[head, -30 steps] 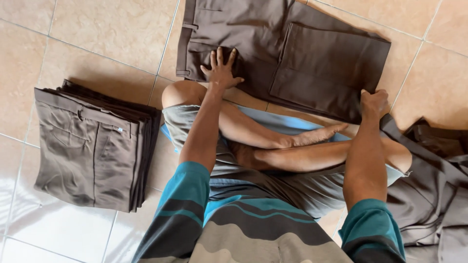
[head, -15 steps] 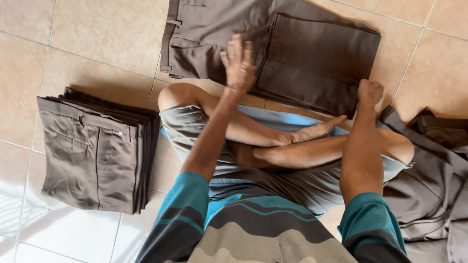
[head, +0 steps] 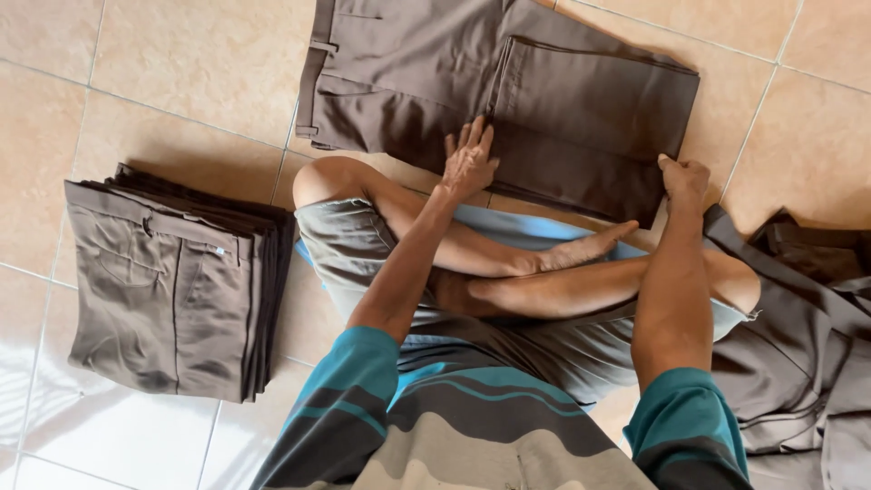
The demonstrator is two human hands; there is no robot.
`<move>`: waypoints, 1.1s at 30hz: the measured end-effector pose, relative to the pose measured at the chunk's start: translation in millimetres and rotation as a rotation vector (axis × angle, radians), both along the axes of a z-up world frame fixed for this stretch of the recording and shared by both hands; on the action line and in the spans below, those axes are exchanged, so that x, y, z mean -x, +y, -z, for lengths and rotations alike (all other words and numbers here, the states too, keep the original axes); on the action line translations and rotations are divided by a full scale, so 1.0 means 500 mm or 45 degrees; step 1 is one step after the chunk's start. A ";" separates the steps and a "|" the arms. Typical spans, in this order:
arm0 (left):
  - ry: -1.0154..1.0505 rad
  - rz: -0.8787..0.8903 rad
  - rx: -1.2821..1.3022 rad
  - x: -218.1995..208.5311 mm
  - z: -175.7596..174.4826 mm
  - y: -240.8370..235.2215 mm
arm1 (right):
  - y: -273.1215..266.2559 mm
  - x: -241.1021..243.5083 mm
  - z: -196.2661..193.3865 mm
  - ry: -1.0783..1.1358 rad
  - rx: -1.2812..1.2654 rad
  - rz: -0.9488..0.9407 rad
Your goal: The person sits cross-legged on a tiled floor and folds a pair of brown trousers by hand. They smooth the fabric, fold the legs together, and then fold the garment into a compact rectangle before placing it on a stack of similar trousers.
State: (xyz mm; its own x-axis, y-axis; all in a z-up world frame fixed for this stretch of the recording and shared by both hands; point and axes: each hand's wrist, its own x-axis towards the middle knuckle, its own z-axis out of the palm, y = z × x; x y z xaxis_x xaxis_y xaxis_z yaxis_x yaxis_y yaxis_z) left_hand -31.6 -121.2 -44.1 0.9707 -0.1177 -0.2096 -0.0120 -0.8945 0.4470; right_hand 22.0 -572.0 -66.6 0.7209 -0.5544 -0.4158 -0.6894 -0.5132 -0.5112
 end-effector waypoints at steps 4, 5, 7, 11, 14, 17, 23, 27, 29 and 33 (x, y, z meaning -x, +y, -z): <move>-0.242 0.144 0.001 0.005 0.151 -0.002 | 0.078 0.022 -0.218 0.097 -0.025 -0.015; -0.305 0.153 0.059 0.014 0.169 -0.001 | 0.075 0.023 -0.239 0.016 -0.139 -0.069; -0.388 0.163 0.107 -0.002 0.184 -0.001 | 0.055 0.007 -0.257 -0.084 -0.262 -0.127; -0.378 -0.031 0.379 0.008 0.225 -0.045 | 0.030 0.001 -0.295 -0.445 -0.368 -0.065; -0.465 -0.183 0.650 0.021 0.261 -0.100 | 0.039 -0.022 -0.340 -0.710 -0.323 -0.147; -0.397 -0.361 0.929 0.022 0.246 -0.138 | 0.137 -0.061 -0.422 -1.048 -0.325 -0.346; -0.007 -0.553 2.351 0.054 0.090 -0.090 | 0.627 -0.131 -0.599 -1.516 -0.076 -1.040; 0.526 -1.137 2.427 0.082 0.017 -0.049 | 0.981 -0.063 -0.631 -0.432 -0.882 -1.015; 0.518 -1.251 2.547 0.097 0.065 -0.047 | 0.974 -0.034 -0.563 -0.488 -0.708 -1.182; 0.484 -1.578 2.896 0.103 0.128 -0.047 | 0.822 0.008 -0.313 -1.063 0.104 -1.139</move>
State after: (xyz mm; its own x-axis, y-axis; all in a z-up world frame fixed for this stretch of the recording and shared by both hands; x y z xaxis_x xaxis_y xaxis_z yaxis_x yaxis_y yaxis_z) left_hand -83.3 -144.5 -108.2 0.7277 -0.0194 -0.6856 0.1053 0.9909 0.0838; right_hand 18.0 -160.9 90.0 0.8893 0.2702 0.3690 0.4464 -0.6885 -0.5715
